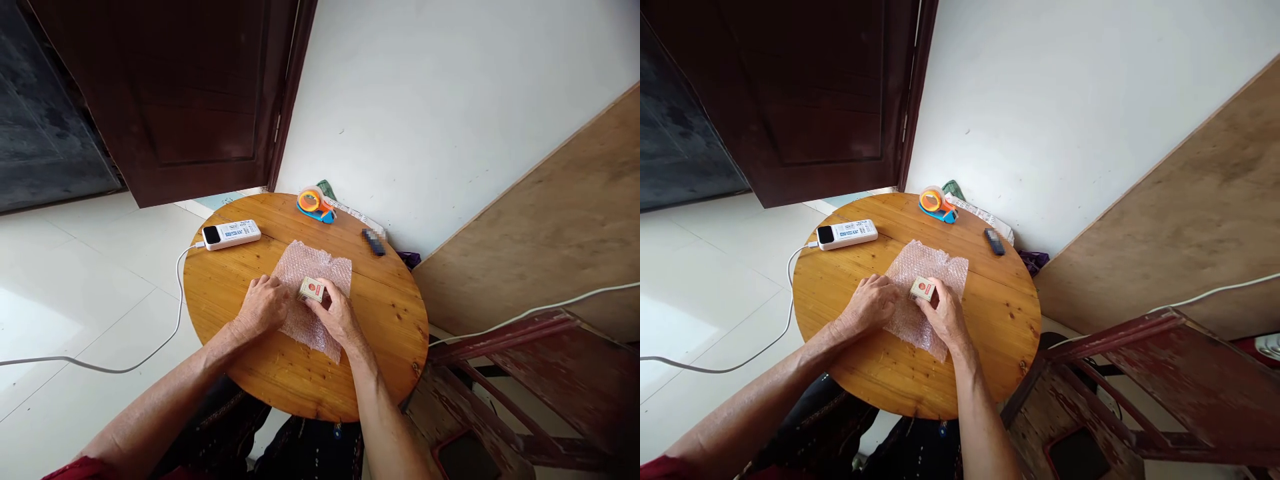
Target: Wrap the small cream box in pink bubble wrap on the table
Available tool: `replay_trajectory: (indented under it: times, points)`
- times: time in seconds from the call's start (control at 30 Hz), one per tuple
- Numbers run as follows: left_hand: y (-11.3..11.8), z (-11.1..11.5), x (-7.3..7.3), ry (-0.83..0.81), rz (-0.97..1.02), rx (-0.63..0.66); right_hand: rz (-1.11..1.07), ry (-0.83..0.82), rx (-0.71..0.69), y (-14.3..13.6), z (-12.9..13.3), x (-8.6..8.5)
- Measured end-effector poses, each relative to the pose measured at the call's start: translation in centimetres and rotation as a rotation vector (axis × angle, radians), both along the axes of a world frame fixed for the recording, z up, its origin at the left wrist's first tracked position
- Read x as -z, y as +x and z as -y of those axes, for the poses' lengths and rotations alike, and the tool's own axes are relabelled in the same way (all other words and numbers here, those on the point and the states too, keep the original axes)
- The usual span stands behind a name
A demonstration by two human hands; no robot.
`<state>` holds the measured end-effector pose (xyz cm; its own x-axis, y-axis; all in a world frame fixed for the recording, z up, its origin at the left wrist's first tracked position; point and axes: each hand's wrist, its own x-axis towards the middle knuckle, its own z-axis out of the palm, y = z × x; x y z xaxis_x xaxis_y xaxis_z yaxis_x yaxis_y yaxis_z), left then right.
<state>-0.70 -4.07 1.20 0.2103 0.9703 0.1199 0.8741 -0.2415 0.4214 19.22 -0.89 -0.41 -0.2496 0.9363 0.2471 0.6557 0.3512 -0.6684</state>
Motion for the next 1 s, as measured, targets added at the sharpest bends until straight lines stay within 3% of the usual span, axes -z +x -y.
replay_trajectory:
  times: [0.17,0.27,0.6,0.83,1.0]
  points:
    - [-1.3,2.1,-2.0,0.118,-0.07,0.283,-0.043,0.015,-0.049,0.0,0.3,-0.3]
    - [-1.6,2.9,-2.5,0.105,-0.163,0.36,-0.048,0.001,-0.051,0.0,0.4,-0.3]
    - [-0.4,2.2,-0.6,0.227,-0.181,0.468,-0.017,0.017,-0.014,-0.2,0.7,-0.3]
    - [0.1,1.3,-1.9,0.321,0.005,0.361,-0.1,-0.023,-0.056,-0.1,0.5,-0.4]
    - [0.8,-1.0,-3.5,0.235,0.047,0.206,-0.344,-0.262,-0.096,1.8,0.8,-2.4]
